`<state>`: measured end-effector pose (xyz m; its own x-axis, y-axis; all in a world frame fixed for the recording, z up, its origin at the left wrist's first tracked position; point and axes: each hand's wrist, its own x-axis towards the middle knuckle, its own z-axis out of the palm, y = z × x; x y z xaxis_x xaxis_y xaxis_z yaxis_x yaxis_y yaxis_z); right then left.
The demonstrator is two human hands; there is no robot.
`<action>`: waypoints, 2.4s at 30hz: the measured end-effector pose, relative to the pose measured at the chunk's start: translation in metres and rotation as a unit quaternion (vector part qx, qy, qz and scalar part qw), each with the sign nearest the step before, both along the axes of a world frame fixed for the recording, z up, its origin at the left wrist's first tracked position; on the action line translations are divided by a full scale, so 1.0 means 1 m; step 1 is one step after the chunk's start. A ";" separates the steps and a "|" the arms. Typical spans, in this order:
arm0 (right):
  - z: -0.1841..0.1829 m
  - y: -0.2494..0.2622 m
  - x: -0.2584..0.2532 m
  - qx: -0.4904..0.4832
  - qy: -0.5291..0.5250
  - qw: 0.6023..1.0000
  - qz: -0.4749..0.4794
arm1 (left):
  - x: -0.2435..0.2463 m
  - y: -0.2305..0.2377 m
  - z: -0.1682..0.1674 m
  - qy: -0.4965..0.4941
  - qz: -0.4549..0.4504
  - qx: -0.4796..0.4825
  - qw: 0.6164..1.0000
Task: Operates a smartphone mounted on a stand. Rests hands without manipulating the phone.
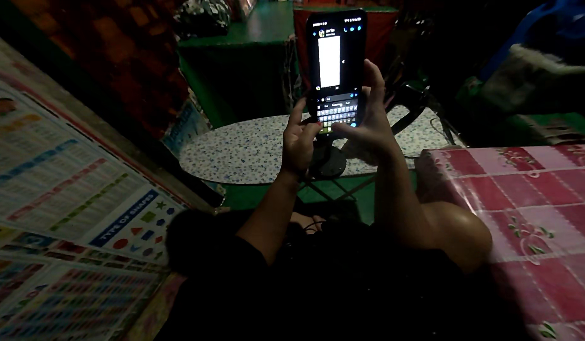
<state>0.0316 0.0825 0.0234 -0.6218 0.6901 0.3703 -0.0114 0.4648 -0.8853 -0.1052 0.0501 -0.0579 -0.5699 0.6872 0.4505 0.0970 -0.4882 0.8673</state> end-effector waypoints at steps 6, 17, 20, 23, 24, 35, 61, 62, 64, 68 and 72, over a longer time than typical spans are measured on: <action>-0.074 0.089 -0.046 0.143 0.260 0.949 0.104 | 0.000 0.002 0.001 -0.007 0.005 -0.005 1.000; 0.003 0.000 -0.003 -0.020 -0.012 0.999 -0.023 | 0.000 -0.001 0.002 0.001 0.009 -0.012 1.000; 0.000 0.008 0.007 -0.042 -0.010 0.998 0.040 | 0.000 -0.002 0.003 -0.004 0.008 -0.013 1.000; 0.001 0.008 0.011 -0.040 -0.019 0.998 0.041 | 0.000 -0.002 0.002 -0.001 0.002 -0.009 1.000; 0.001 0.008 0.012 -0.037 -0.024 0.998 0.041 | 0.000 -0.002 0.002 0.000 0.002 -0.009 1.000; 0.001 0.008 0.012 -0.025 -0.021 0.999 0.034 | 0.003 -0.002 0.003 -0.019 0.009 -0.012 1.000; 0.010 -0.001 0.004 -0.016 -0.024 0.999 -0.034 | 0.000 0.004 -0.004 0.039 0.036 0.007 0.999; 0.010 0.000 0.004 -0.019 -0.026 0.999 -0.024 | 0.000 0.004 -0.003 0.037 0.035 0.007 0.999; 0.010 -0.001 0.006 -0.031 -0.034 0.999 -0.015 | 0.001 0.003 -0.002 0.027 0.034 0.006 0.999; -0.025 0.043 -0.002 0.002 0.068 0.994 0.088 | 0.002 0.003 0.000 0.020 0.032 0.003 0.999; -0.081 0.120 -0.040 0.128 0.215 0.947 0.203 | 0.000 0.004 -0.001 0.023 0.035 0.001 0.999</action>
